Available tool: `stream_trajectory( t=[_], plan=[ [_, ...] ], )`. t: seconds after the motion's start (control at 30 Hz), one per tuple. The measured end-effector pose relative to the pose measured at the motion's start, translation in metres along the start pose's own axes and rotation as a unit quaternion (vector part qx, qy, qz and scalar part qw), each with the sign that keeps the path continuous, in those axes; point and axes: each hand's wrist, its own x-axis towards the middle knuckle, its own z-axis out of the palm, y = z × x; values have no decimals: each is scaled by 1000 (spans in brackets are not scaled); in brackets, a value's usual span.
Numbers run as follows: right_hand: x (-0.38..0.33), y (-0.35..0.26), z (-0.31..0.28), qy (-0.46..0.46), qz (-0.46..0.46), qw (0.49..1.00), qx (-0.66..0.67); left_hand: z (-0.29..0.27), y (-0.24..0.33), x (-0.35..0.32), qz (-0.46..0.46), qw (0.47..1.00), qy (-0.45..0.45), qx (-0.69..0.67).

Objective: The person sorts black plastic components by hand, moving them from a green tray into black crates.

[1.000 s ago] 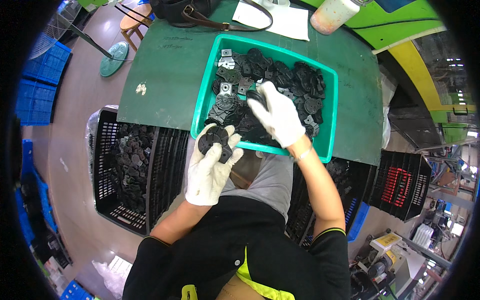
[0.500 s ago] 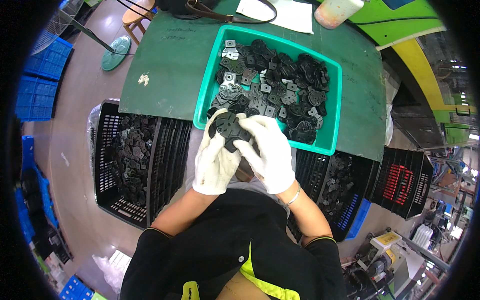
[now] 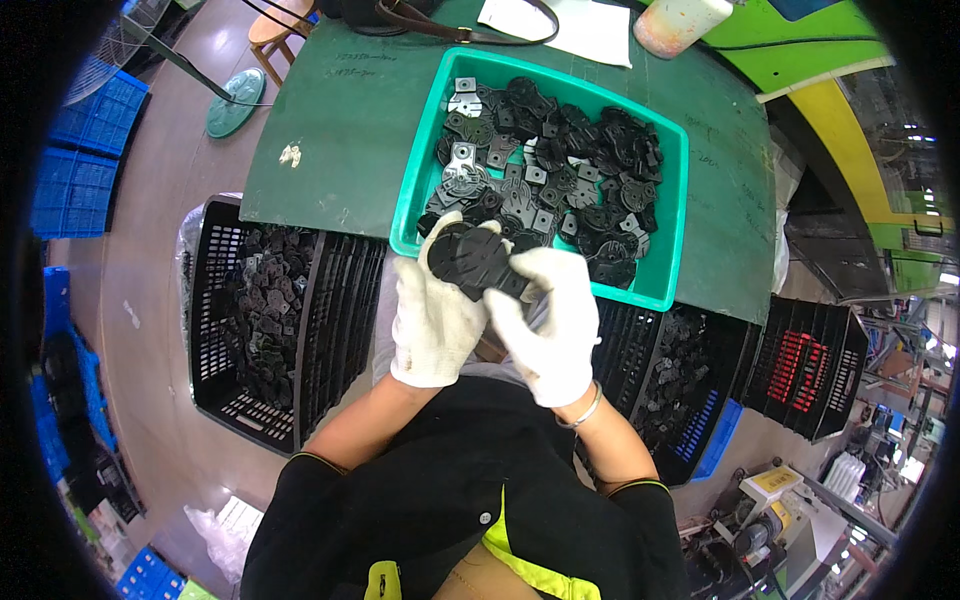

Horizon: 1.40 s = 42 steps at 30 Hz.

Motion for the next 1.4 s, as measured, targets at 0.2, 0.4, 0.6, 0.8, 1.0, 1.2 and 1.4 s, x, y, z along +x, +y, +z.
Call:
stream_trajectory(
  t=[0.2,0.4,0.6,0.8,1.0,1.2,1.4],
  plan=[
    [-10,-15,14,-89,-76,986,-120,10,3,-2,-18,995,-43,85],
    [-6,-9,5,-8,45,999,-24,7,11,-4,-64,997,-43,-1],
    [-7,-1,8,-30,-41,996,-70,-6,4,1,-69,993,-94,-27],
    [-14,-3,9,-40,-74,986,-147,-11,-1,4,-67,991,-114,-24],
    [-20,-4,6,-51,-76,974,-210,-4,-4,0,-89,992,-94,-9],
    [-21,-7,-2,-69,-68,965,-244,-3,-10,-3,-115,987,-96,-50],
    [-37,19,-28,36,-14,993,-108,-3,-20,0,-144,985,-91,-32]
  ],
)
